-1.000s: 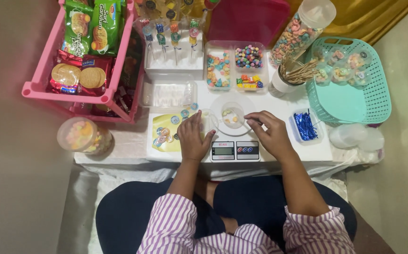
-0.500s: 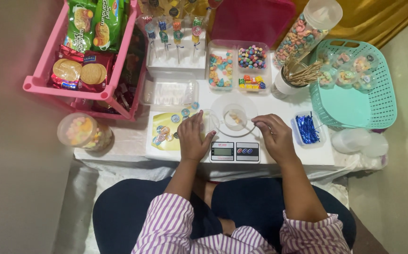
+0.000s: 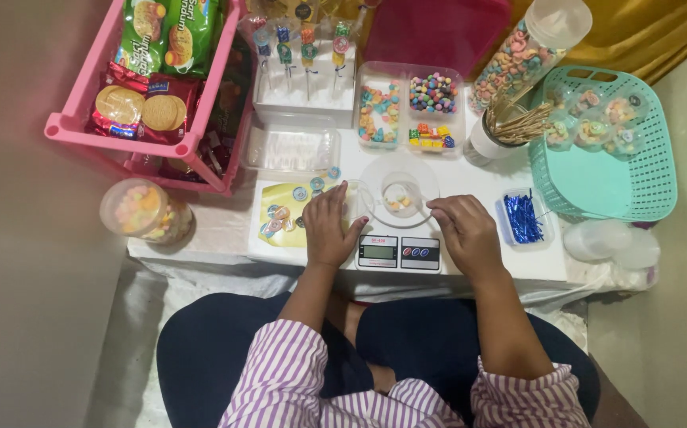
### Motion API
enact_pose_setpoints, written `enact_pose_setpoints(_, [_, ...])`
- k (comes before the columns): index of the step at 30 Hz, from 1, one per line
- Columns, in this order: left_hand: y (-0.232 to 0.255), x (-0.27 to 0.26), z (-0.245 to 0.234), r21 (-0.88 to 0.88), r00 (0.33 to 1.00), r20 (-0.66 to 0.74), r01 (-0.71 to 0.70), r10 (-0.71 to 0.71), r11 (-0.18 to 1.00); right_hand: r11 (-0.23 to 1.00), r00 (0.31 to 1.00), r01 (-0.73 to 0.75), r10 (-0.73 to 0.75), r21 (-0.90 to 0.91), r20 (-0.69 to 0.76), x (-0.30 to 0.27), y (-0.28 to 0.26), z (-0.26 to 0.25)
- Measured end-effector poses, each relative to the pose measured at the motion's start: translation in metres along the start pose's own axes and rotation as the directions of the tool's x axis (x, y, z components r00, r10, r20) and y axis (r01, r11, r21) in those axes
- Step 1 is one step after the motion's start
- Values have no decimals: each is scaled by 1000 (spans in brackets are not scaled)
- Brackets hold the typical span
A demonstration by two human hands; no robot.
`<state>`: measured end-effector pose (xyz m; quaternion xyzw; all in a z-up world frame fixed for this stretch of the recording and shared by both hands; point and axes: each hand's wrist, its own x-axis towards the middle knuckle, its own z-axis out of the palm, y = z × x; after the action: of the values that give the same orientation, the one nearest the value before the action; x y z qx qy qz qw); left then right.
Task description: Weighing and portioning small candies into a container using a scale.
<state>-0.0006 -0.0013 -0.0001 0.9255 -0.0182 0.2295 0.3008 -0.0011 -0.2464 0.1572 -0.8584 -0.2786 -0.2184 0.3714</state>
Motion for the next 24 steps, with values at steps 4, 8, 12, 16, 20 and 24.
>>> enact_pose_setpoints(4, [-1,0,-1,3,1000,2,-16,16,1000,1000,999,-6,5,3,42,-1,-9,2])
enact_pose_setpoints(8, [-1,-1,0,3,1000,7,1,-1,1000,998,1000,-12,13,62,-15,-3,-15,1])
enact_pose_setpoints(12, [-2,-2,0,-1,1000,5,7,-7,1000,990,998,-57,58,127,-3,-1,-15,0])
enact_pose_setpoints(16, [4,0,-8,-5,999,40,34,-34,999,974,986,-126,145,191,-88,-6,8,-1])
enact_pose_setpoints(20, [5,1,-9,-23,998,45,48,-47,999,924,935,-258,313,282,-168,12,26,3])
enact_pose_setpoints(24, [7,2,-9,-21,998,43,48,-47,999,840,869,-377,467,390,-165,44,49,26])
